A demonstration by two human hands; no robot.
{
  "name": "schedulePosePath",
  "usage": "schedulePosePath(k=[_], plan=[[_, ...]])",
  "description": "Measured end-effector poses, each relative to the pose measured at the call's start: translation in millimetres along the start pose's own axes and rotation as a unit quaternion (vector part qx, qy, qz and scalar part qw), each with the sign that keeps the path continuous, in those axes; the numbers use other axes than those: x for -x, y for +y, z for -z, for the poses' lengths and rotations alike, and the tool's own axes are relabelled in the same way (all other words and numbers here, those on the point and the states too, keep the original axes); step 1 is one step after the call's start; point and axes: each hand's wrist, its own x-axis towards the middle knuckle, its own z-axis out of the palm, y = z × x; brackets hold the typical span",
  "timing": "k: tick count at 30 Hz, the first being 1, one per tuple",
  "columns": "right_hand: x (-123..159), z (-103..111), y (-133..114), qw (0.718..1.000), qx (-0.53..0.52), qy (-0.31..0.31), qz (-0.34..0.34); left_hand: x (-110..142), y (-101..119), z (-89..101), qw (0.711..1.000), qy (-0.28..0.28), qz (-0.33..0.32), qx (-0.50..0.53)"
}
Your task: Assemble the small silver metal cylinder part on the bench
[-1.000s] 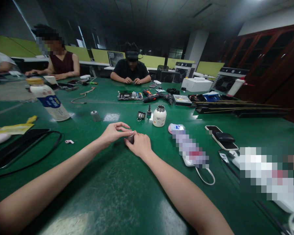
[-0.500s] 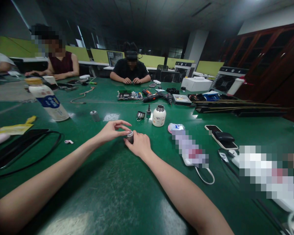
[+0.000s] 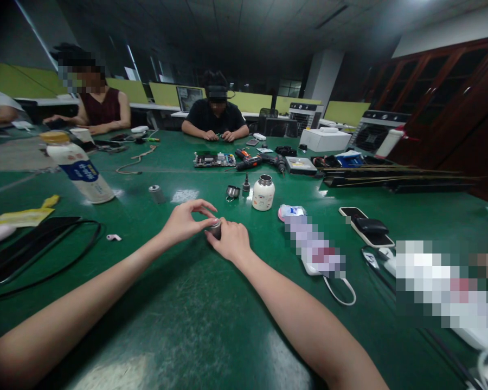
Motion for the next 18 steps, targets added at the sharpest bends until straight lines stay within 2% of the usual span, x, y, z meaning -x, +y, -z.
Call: schedulePosePath(k=[4,9,14,18], plan=[[-0.1,-0.4,-0.2,1.0,-0.001,0.007,0.002,1.2,-0.1,-2.5,1.0,0.008,-0.008,-0.006],[-0.1,-0.6,-0.4,1.0,0.006,0.007,0.001,1.7,-3.2,-4.4,0.996,-0.025,0.013,0.089],[0.4,0.6,-0.7,1.0,0.011,0.0,0.003,0.3,-4.8,-7.5,0.996,0.03,0.015,0.088],[0.8,0.2,-1.2,1.0,0.014,0.01,-0.007,-7.4,-15.4,2.2,0.991,0.07,0.038,0.103]])
